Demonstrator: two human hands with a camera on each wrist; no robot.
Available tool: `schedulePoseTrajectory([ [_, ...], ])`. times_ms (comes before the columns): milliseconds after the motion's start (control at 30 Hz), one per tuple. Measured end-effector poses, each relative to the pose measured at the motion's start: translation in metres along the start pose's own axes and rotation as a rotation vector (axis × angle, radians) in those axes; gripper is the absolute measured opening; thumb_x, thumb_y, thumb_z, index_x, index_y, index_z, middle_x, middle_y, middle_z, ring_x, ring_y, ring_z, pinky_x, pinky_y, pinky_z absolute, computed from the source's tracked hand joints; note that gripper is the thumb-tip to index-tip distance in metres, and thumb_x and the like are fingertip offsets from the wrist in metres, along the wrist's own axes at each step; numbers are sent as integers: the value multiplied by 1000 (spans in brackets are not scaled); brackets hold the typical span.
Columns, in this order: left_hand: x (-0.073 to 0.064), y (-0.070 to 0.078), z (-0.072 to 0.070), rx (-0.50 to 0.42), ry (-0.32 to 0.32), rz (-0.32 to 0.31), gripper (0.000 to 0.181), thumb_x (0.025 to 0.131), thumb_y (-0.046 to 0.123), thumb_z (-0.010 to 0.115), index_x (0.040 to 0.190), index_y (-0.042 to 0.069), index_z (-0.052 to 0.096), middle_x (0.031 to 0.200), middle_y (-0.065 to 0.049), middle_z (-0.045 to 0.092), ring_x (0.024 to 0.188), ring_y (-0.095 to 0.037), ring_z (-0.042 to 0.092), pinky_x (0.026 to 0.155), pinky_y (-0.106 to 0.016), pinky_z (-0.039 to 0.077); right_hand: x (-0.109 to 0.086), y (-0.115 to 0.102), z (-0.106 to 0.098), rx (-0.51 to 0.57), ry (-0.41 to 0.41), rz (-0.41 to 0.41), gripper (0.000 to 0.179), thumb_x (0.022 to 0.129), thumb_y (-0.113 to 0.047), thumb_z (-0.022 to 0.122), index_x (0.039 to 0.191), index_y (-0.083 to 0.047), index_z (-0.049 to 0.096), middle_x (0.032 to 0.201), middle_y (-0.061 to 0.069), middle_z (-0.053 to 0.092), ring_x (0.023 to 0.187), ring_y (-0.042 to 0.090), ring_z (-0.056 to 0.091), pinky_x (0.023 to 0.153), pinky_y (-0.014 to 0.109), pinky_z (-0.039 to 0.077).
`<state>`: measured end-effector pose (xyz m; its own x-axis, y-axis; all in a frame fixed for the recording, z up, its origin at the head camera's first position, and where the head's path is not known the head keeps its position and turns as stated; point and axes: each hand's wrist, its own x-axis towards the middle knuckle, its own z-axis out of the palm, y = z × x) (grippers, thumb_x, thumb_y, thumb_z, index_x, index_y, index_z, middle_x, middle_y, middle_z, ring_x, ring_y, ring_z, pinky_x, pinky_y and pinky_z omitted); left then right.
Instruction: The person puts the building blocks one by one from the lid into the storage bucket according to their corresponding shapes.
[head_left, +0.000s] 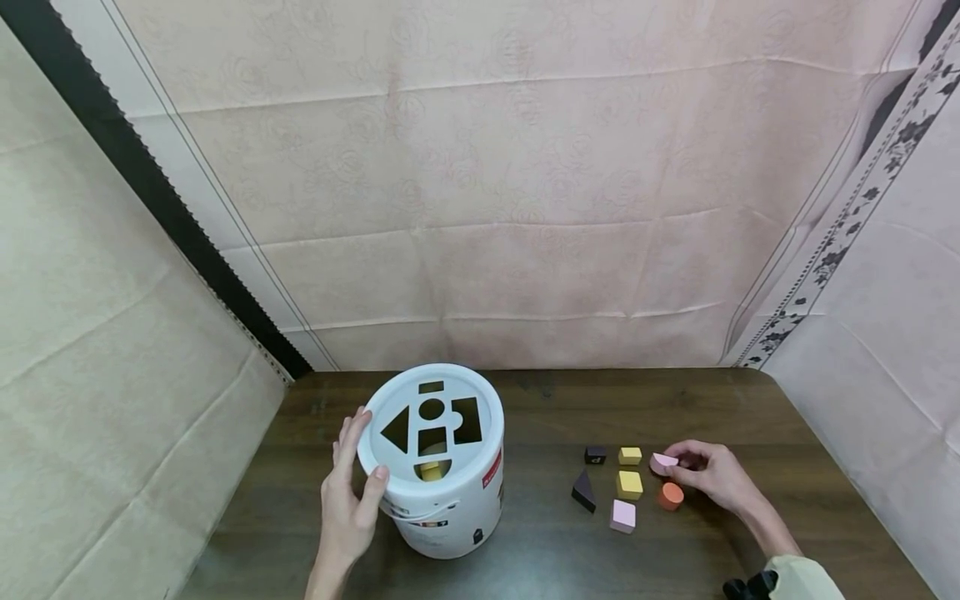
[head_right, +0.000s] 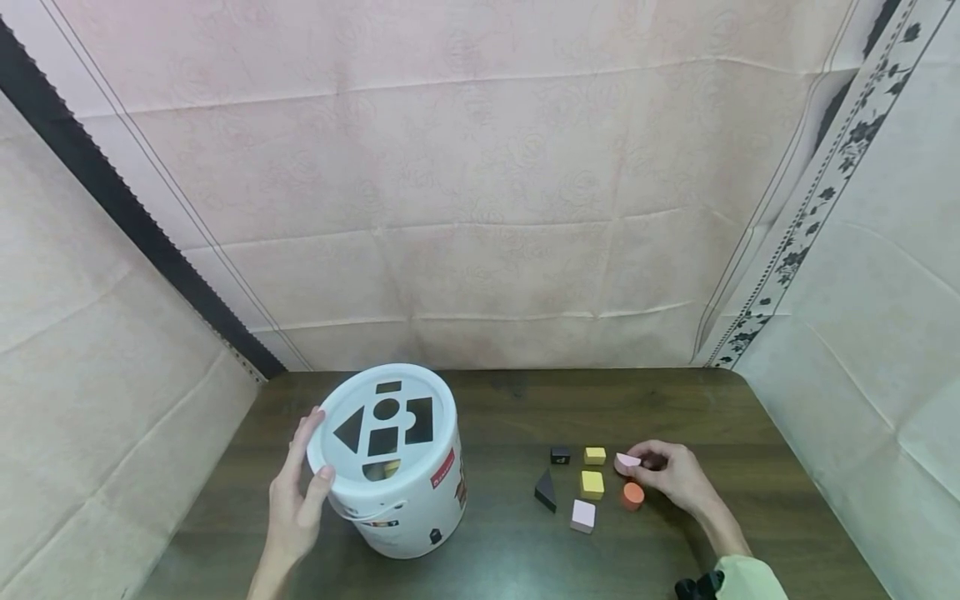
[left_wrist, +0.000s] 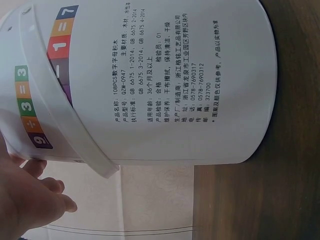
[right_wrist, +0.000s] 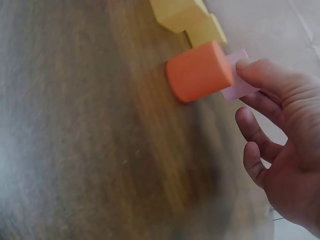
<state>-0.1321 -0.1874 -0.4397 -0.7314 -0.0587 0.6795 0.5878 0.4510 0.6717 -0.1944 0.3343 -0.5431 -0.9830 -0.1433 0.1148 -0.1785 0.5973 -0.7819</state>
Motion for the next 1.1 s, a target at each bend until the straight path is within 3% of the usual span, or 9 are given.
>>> schedulePoseTrajectory([
  [267, -1, -1, 0, -1, 0, -2, 59, 80, 10, 58, 136, 8, 41, 138, -9, 40, 131, -31, 21, 94, -68, 5, 5, -25, -3, 5, 20, -68, 23, 72, -18, 75, 93, -13, 66, 87, 1, 64, 73, 13, 57, 62, 26, 47],
  [433, -1, -1, 0, 1, -4, -12, 59, 80, 11, 58, 137, 9, 41, 138, -9, 40, 131, -31, 21, 95, -67, 4, 6, -53, -6, 13, 30, -143, 21, 73, -16, 75, 93, -13, 66, 86, 0, 64, 71, 14, 59, 60, 26, 48],
  [667, 0, -1, 0, 9, 1, 1, 59, 80, 12, 58, 136, 9, 41, 138, -9, 40, 131, -32, 21, 95, -67, 5, 15, -82, -5, -53, 44, -248, 19, 75, -23, 74, 92, -23, 66, 85, -10, 64, 77, 14, 56, 67, 31, 43],
  [800, 0, -1, 0, 16, 3, -1, 59, 80, 12, 58, 136, 9, 41, 138, -9, 40, 131, -33, 21, 94, -68, 6, 17, -103, -4, -53, 30, -245, 19, 76, -26, 73, 93, -25, 66, 86, -12, 64, 78, 13, 55, 68, 30, 40],
  [900, 0, -1, 0, 16, 3, -4, 59, 80, 12, 58, 136, 9, 41, 137, -9, 40, 131, -32, 22, 94, -68, 6, 17, -120, -3, -53, 33, -260, 20, 75, -24, 73, 93, -24, 66, 85, -12, 64, 77, 13, 54, 67, 30, 39],
  [1100, 0, -1, 0, 11, 8, 4, 59, 79, 11, 58, 136, 8, 42, 137, -10, 41, 130, -33, 22, 94, -67, 7, 12, -170, -2, -44, 49, -380, 22, 72, -5, 73, 92, -12, 66, 84, -2, 65, 73, 15, 53, 64, 30, 37],
])
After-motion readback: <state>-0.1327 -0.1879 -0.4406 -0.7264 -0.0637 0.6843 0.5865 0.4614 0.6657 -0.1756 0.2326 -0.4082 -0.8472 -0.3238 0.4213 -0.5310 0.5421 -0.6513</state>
